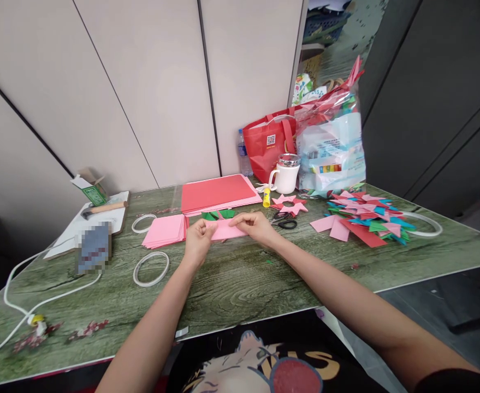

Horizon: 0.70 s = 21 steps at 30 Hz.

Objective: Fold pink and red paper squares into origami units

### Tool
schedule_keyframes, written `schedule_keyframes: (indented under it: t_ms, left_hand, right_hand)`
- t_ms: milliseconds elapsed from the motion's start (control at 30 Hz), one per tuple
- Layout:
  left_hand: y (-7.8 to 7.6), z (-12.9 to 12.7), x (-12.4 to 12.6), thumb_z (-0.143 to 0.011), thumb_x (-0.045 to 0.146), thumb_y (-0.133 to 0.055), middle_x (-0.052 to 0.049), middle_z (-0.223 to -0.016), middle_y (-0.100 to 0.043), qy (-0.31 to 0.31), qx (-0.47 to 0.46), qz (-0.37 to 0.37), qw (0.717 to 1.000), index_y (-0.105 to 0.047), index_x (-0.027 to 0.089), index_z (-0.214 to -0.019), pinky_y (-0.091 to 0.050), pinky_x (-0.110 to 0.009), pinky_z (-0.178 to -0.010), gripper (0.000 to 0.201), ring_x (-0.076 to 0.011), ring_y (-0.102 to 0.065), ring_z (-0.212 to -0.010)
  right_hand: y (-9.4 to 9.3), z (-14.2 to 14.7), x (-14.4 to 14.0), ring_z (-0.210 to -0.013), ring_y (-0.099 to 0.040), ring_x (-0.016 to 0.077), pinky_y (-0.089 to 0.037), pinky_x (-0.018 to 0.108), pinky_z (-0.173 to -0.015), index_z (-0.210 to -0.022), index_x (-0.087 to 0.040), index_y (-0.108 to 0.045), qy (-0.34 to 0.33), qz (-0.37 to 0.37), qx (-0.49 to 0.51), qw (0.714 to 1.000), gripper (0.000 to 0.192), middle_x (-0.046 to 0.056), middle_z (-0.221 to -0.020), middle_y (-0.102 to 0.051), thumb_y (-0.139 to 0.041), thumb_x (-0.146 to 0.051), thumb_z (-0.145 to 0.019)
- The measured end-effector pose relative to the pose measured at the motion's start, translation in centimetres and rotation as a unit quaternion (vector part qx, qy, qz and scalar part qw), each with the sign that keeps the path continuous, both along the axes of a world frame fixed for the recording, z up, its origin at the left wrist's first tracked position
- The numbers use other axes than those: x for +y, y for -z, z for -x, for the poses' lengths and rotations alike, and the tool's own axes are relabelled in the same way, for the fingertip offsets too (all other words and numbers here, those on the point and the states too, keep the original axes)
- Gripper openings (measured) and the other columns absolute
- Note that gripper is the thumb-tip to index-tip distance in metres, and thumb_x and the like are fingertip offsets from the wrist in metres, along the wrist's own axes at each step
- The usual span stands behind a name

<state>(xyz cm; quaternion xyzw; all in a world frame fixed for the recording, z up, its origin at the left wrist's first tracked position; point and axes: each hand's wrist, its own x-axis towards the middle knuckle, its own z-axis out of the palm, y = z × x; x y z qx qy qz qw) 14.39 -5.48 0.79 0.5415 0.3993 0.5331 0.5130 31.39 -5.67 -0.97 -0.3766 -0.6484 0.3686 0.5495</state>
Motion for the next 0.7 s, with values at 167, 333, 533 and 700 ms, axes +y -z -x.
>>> schedule_keyframes:
  t_ms: [167,333,533,700]
  left_hand:
    - [0.52,0.0,0.22,-0.059,0.034,-0.069,0.005,-0.046,-0.05,-0.016,0.01,-0.026,0.999,-0.053,0.015,-0.062,-0.033,-0.019,-0.045,0.026,-0.0075,-0.044,-0.042]
    - [0.72,-0.31,-0.03,-0.061,0.034,-0.068,0.004,-0.054,-0.054,-0.013,-0.006,-0.032,0.999,-0.053,0.015,-0.063,-0.034,-0.019,-0.048,0.025,-0.0077,-0.046,-0.048]
    - [0.52,-0.56,-0.28,-0.057,0.034,-0.071,0.005,-0.051,-0.051,0.0,-0.054,-0.007,0.999,-0.051,0.015,-0.062,-0.034,-0.019,-0.049,0.028,-0.0069,-0.045,-0.047]
    - [0.61,-0.58,-0.3,-0.058,0.033,-0.071,0.006,-0.05,-0.05,0.005,-0.061,-0.013,0.998,-0.049,0.014,-0.062,-0.033,-0.018,-0.048,0.029,-0.0058,-0.044,-0.046]
  right_hand:
    - [0.02,0.39,-0.32,-0.08,-0.058,0.0168,-0.043,0.029,-0.074,-0.074,-0.019,-0.069,0.006,0.005,0.031,0.999,0.018,0.004,-0.085,-0.065,-0.07,-0.026,-0.057]
    - [0.41,0.68,-0.27,-0.082,-0.058,0.0177,-0.042,0.03,-0.076,-0.07,-0.018,-0.068,0.046,-0.02,0.032,0.998,0.02,0.004,-0.081,-0.064,-0.074,-0.026,-0.053]
    - [0.51,0.58,-0.22,-0.076,-0.058,0.0169,-0.043,0.03,-0.073,-0.07,-0.019,-0.068,0.052,-0.031,0.038,0.997,0.016,0.003,-0.078,-0.064,-0.072,-0.026,-0.056]
    - [0.35,0.69,-0.41,-0.07,-0.059,0.0167,-0.044,0.03,-0.069,-0.065,-0.019,-0.07,0.057,-0.02,0.009,0.998,0.013,0.003,-0.07,-0.066,-0.071,-0.029,-0.058]
